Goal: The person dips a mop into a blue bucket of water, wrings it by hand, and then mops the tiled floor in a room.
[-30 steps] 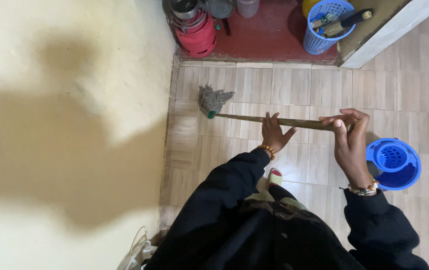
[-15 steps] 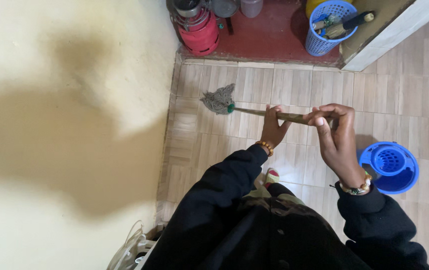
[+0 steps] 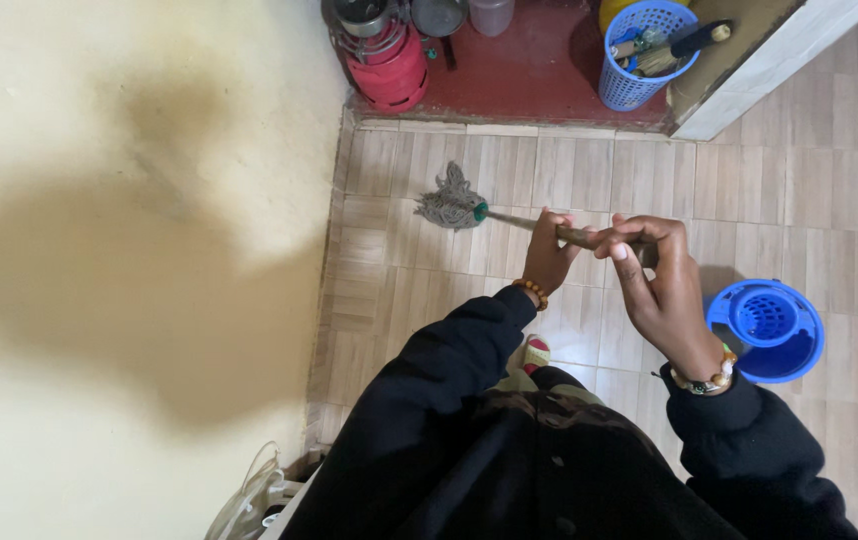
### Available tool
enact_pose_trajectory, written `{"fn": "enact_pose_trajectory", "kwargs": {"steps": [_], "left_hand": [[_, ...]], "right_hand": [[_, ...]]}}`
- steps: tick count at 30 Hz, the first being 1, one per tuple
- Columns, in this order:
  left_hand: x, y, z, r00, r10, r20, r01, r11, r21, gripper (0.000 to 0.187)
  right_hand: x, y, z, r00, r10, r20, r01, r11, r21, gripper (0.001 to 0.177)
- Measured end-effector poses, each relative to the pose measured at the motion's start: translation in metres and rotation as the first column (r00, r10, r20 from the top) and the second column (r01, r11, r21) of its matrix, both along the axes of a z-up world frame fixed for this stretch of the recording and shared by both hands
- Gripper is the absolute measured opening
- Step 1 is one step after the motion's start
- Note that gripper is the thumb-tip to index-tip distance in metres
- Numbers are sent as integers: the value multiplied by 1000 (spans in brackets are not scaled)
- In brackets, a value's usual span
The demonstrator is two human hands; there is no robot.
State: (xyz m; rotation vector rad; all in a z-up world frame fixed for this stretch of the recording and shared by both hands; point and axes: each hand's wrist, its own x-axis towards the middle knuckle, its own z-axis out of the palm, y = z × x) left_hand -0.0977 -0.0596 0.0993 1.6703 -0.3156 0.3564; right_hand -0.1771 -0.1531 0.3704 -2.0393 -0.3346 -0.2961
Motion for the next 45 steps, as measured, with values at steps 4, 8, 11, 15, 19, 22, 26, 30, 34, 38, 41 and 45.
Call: {"fn": "enact_pose_trajectory", "kwargs": {"steps": [4, 8, 11, 15, 19, 22, 26, 30, 34, 38, 41, 45], "left_hand": [[-6, -10, 11, 996, -78, -43, 75, 996, -52, 27], [-3, -27, 28, 997, -68, -36, 66, 996, -52, 24], [-2, -38, 40, 982, -185, -21, 184, 982, -44, 17], [2, -56, 46, 968, -228, -104, 224, 974, -42, 20], [2, -69, 46, 954, -278, -114, 275, 960, -40, 20], [-5, -75, 50, 945, -318, -74, 314, 947, -61, 13], [-12, -79, 55, 922, -355, -152, 352, 935, -48, 16], [-17, -76, 52, 868, -442, -226, 438, 896, -72, 20], [-13, -70, 51, 844, -502, -190, 500, 864, -64, 16], [-10, -62, 46, 849, -515, -120, 519, 855, 7, 9], [-7, -60, 42, 828, -550, -110, 557, 830, 38, 11], [-5, -53, 47, 805, -589, -68, 591, 807, 9, 10]], "right_hand": [[-5, -10, 8, 1000, 18, -18, -17, 1000, 15, 25], [-6, -33, 1, 972, 229, -47, -183, 867, 463, 40], [3, -59, -27, 974, 219, -60, -103, 662, 742, 53], [7, -101, -96, 986, -20, -164, 101, 857, 505, 52], [15, -127, -209, 941, -54, -334, 130, 970, 207, 73], [22, -129, -297, 935, -6, -354, 32, 997, 69, 66], [40, -118, -341, 915, 39, -402, -34, 999, 19, 33], [44, -118, -348, 965, 4, -263, 15, 997, 71, 42], [41, -114, -348, 956, -34, -291, 34, 999, -4, 32], [40, -106, -344, 947, -78, -311, 67, 997, -47, 34], [41, -107, -340, 975, -113, -192, 68, 972, -225, 31], [40, -100, -328, 983, -130, -129, 101, 972, -215, 25]]}}
